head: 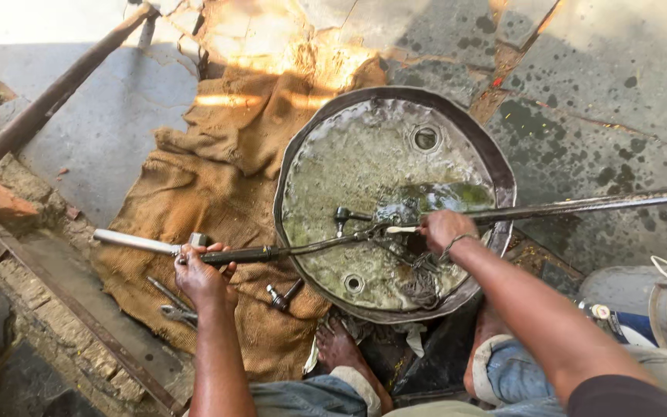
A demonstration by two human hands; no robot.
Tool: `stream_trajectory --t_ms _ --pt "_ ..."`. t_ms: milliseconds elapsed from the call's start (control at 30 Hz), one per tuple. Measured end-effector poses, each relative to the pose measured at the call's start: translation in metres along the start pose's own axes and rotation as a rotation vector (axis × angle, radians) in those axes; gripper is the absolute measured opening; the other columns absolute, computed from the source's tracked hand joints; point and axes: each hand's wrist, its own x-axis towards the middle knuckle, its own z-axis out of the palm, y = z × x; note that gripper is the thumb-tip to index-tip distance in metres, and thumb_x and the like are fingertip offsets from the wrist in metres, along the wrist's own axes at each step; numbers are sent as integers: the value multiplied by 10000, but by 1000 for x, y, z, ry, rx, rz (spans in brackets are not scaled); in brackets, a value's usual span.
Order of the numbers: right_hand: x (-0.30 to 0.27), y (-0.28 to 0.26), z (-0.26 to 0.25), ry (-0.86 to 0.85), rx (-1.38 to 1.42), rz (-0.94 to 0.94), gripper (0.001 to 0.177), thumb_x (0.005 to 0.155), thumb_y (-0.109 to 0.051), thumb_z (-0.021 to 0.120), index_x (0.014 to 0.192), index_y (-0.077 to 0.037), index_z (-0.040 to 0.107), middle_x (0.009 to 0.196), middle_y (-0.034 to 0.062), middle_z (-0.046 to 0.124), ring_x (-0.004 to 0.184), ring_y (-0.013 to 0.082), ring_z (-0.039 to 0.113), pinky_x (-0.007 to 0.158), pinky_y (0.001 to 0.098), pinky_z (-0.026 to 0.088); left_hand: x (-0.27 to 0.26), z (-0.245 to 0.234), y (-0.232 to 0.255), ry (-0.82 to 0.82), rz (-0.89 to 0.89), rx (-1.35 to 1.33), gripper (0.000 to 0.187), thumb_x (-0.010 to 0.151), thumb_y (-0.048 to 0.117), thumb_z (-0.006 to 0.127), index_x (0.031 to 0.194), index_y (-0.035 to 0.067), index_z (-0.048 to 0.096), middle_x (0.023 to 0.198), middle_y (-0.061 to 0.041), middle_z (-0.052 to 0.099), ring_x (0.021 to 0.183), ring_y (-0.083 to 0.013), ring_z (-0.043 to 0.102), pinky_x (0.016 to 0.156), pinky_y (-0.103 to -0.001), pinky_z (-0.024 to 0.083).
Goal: The person cleans a mechanical rod and joint linkage in a basin of fluid using a small brush and by hand.
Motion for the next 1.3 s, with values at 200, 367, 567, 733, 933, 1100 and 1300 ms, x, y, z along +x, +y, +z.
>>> stream_trajectory --t_ms 200,367,567,733,933,1100,1300 --pt "13 -13 37 -26 252 126 273 1044 -285 530 1255 -246 698 1002 43 751 804 194 718 683 339 600 -5 2 4 23 -19 22 229 1107 339 413 1083 120 475 962 -127 698 765 -210 719 513 -263 588" --pt "-2 40 34 -5 77 91 257 1007 -305 583 1206 -265 741 1097 38 781 945 221 739 831 378 596 -2 0 3 41 -16 38 236 1105 341 411 1081 118 482 962 -128 700 761 -208 707 506 -266 586" --pt "27 2 71 17 142 68 295 946 -301 650 1228 -269 730 1105 75 759 893 231 732 815 385 610 1 6 4 43 -3 31 260 1111 363 412 1069 112 463 955 -119 693 775 -212 719 516 -271 582" --pt "9 35 42 -136 120 121 293 1005 -402 593 1234 -290 739 1066 40 820 874 207 750 792 365 621 5 1 0 -32 18 -2 241 1110 369 390 1074 136 440 942 -112 684 769 -207 710 503 -272 572" --pt "29 0 51 12 183 33 275 991 -372 621 1176 -231 768 1038 36 769 828 156 662 778 347 537 8 3 -1 -9 14 13 242 1126 354 388 1077 124 444 954 -128 692 791 -227 721 522 -284 565" --pt "5 10 5 -19 85 155 307 1053 -216 503 1273 -271 710 1018 65 758 856 206 734 755 376 628 9 0 0 -19 36 23 199 1108 314 391 1105 131 468 981 -133 713 805 -242 722 550 -293 592" --pt "5 18 12 136 99 87 391 955 -111 548 1257 -286 723 975 93 756 833 238 711 773 411 586 7 1 -1 -29 8 18 249 1129 370 376 1089 134 447 953 -119 696 790 -223 713 541 -296 573"
